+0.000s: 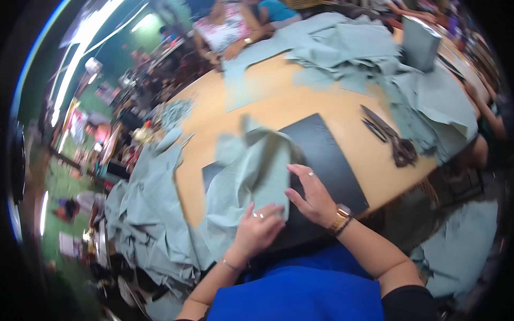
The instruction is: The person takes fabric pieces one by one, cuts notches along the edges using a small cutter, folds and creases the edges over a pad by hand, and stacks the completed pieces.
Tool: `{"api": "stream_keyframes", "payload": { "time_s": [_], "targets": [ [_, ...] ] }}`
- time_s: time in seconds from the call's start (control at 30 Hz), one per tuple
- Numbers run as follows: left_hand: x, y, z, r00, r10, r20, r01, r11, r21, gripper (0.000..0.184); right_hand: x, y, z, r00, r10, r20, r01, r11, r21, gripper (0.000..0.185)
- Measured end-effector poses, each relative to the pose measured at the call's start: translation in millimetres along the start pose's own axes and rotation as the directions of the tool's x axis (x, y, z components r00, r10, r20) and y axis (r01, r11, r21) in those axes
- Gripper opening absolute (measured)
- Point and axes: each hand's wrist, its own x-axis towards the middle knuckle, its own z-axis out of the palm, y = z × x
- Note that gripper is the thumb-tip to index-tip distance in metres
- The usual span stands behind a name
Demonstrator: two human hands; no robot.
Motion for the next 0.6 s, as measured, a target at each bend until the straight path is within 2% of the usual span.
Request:
{"api": "stream_keyframes", "payload": {
  "time_s": [0.1, 0.13, 0.17, 0.2, 0.23, 0.27, 0.3, 0.33, 0.37, 0.4, 0.43, 0.5, 0.53, 0.57, 0.6],
  "targets": [
    [-19.8, 14.7, 15.7, 0.995, -0.023, 0.095, 0.034, 0.992, -0.12, 0.021, -1.0, 0.3, -4.2, 0.998, 0.022, -0.053, -0.025, 0.998, -0.061, 0.051],
    [-26.7, 16.7, 14.1, 0.993, -0.064, 0.102, 0.074, 0.993, -0.092, 0.023, -0.4, 0.3, -3.8, 0.998, 0.018, -0.057, -0.022, 0.996, -0.081, 0.052],
    [-33.8, 16.8, 7.1, 0.988, -0.111, 0.106, 0.118, 0.991, -0.06, 0.025, 0.1, 3.2, -2.2, 0.99, -0.082, -0.115, 0.061, 0.982, -0.177, 0.056],
    [-41.7, 14.4, -0.9, 0.981, -0.163, 0.103, 0.166, 0.986, -0.024, 0.026, -0.2, 1.6, -6.9, 0.993, -0.026, -0.117, 0.004, 0.984, -0.181, 0.058],
    [-51.3, 9.4, -9.3, 0.961, -0.242, 0.131, 0.249, 0.967, -0.044, 0.036, 0.3, -2.5, -12.8, 0.993, 0.027, -0.114, -0.047, 0.982, -0.181, 0.059],
    [-63.2, 1.9, -13.5, 0.95, -0.308, 0.054, 0.307, 0.951, 0.025, 0.041, 2.1, -3.2, -18.2, 0.991, 0.078, -0.106, -0.096, 0.979, -0.179, 0.061],
    [-76.9, -5.0, -17.2, 0.929, -0.369, -0.025, 0.37, 0.925, 0.089, 0.046, 4.0, 0.7, -24.9, 0.987, 0.039, -0.154, -0.08, 0.96, -0.269, 0.064],
    [-89.0, -11.0, -21.1, 0.9, -0.422, -0.106, 0.434, 0.889, 0.147, 0.051, 5.9, 0.6, -33.0, 0.979, 0.103, -0.175, -0.152, 0.943, -0.295, 0.063],
    [-97.4, -16.3, -24.9, 0.844, -0.511, -0.163, 0.531, 0.839, 0.119, 0.056, 7.7, 4.7, -40.8, 0.972, 0.101, -0.212, -0.172, 0.921, -0.349, 0.064],
    [-103.7, -21.5, -27.9, 0.777, -0.591, -0.217, 0.618, 0.782, 0.084, 0.06, 10.6, 8.1, -47.7, 0.964, 0.095, -0.249, -0.193, 0.894, -0.405, 0.065],
    [-109.4, -25.9, -29.6, 0.699, -0.664, -0.266, 0.696, 0.716, 0.042, 0.065, 14.9, 14.1, -51.6, 0.963, 0.027, -0.269, -0.148, 0.885, -0.441, 0.061],
    [-121.3, -34.4, -30.4, 0.602, -0.773, -0.202, 0.795, 0.603, 0.062, 0.068, 20.7, 30.8, -54.8, 0.947, -0.116, -0.3, -0.059, 0.855, -0.515, 0.054],
    [-125.7, -38.3, -29.9, 0.547, -0.819, -0.172, 0.836, 0.543, 0.077, 0.07, 19.9, 35.4, -55.6, 0.968, -0.099, -0.23, -0.046, 0.835, -0.548, 0.05],
    [-128.7, -41.1, -28.2, 0.632, -0.739, -0.235, 0.773, 0.624, 0.117, 0.054, 18.9, 39.4, -56.8, 0.984, -0.078, -0.16, -0.029, 0.815, -0.579, 0.047],
    [-129.0, -44.8, -28.4, 0.623, -0.752, -0.218, 0.775, 0.63, 0.041, 0.047, 19.4, 39.6, -58.5, 0.995, -0.056, -0.084, -0.007, 0.793, -0.609, 0.043]
  ]
}}
